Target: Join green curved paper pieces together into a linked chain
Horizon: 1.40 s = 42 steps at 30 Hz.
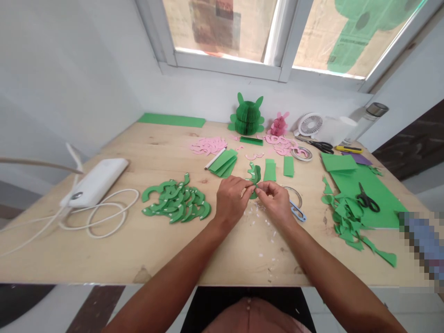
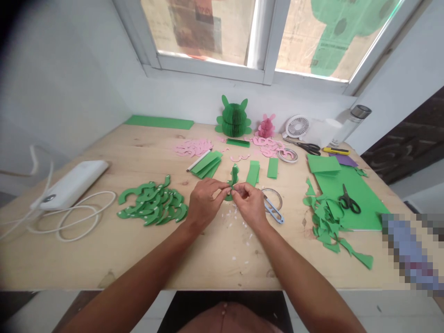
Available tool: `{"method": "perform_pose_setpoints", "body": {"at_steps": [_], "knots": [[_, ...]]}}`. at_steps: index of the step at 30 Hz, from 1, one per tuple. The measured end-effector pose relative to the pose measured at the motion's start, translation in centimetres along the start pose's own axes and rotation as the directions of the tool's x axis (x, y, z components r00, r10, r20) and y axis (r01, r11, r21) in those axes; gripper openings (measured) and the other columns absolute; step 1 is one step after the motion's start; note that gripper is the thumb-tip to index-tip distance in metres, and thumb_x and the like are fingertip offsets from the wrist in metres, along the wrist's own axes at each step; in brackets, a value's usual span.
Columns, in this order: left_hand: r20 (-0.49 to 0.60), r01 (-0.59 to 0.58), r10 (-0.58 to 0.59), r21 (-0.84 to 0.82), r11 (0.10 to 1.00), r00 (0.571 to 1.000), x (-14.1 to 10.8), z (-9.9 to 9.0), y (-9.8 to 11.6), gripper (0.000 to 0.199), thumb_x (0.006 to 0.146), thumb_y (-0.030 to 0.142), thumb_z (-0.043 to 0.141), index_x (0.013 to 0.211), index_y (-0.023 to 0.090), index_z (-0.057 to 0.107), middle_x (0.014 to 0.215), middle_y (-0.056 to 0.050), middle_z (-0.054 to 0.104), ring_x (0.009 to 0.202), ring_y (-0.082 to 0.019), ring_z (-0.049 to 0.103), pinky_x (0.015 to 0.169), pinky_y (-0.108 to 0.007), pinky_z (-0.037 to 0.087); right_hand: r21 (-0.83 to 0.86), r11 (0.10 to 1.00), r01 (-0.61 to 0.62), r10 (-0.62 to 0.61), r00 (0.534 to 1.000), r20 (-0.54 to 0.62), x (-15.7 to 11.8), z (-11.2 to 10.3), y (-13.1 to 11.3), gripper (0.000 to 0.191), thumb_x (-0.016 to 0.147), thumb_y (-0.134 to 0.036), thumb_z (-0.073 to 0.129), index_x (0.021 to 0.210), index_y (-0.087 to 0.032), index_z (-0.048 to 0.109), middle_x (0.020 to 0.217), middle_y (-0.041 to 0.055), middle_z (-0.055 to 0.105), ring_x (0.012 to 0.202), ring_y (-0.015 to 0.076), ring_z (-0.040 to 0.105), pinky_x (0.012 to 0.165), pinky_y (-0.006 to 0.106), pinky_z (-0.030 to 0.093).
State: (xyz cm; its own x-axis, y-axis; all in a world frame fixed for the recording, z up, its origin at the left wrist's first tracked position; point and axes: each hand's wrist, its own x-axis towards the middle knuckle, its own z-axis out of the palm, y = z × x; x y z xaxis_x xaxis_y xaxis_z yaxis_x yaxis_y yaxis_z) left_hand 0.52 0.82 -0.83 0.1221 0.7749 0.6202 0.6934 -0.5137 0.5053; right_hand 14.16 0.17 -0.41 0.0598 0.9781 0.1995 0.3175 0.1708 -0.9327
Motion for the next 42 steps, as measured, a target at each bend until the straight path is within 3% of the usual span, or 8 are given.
{"method": "perform_pose_setpoints", "body": {"at_steps": [29, 42], "knots": [[0.075, 0.123, -0.113, -0.157, 0.980, 0.991, 0.11, -0.19, 0.13, 0.011, 0.080, 0.021, 0.055, 0.078, 0.019, 0.066, 0.078, -0.004, 0.069, 0.077, -0.018, 0.059, 0.074, -0.033, 0.045, 0.026, 1.000, -0.007, 0.007, 1.000, 0.013, 0.00, 0.02, 0.15, 0.013, 0.070, -0.029, 0.060, 0.072, -0.016, 0.062, 0.062, 0.0006, 0.061, 0.056, 0.0129, 0.053, 0.053, 0.024, 0.043], [0.122, 0.301, -0.276, -0.320, 0.898, 0.954, 0.33, -0.43, 0.11, 0.014, 0.077, 0.020, 0.055, 0.079, 0.019, 0.069, 0.077, -0.002, 0.070, 0.076, -0.016, 0.063, 0.073, -0.029, 0.047, 0.129, 0.989, -0.079, 0.076, 0.997, 0.032, 0.07, 0.09, 0.72, 0.018, 0.068, -0.034, 0.063, 0.074, -0.016, 0.061, 0.063, 0.0003, 0.061, 0.053, 0.0118, 0.050, 0.049, 0.023, 0.040]]}}
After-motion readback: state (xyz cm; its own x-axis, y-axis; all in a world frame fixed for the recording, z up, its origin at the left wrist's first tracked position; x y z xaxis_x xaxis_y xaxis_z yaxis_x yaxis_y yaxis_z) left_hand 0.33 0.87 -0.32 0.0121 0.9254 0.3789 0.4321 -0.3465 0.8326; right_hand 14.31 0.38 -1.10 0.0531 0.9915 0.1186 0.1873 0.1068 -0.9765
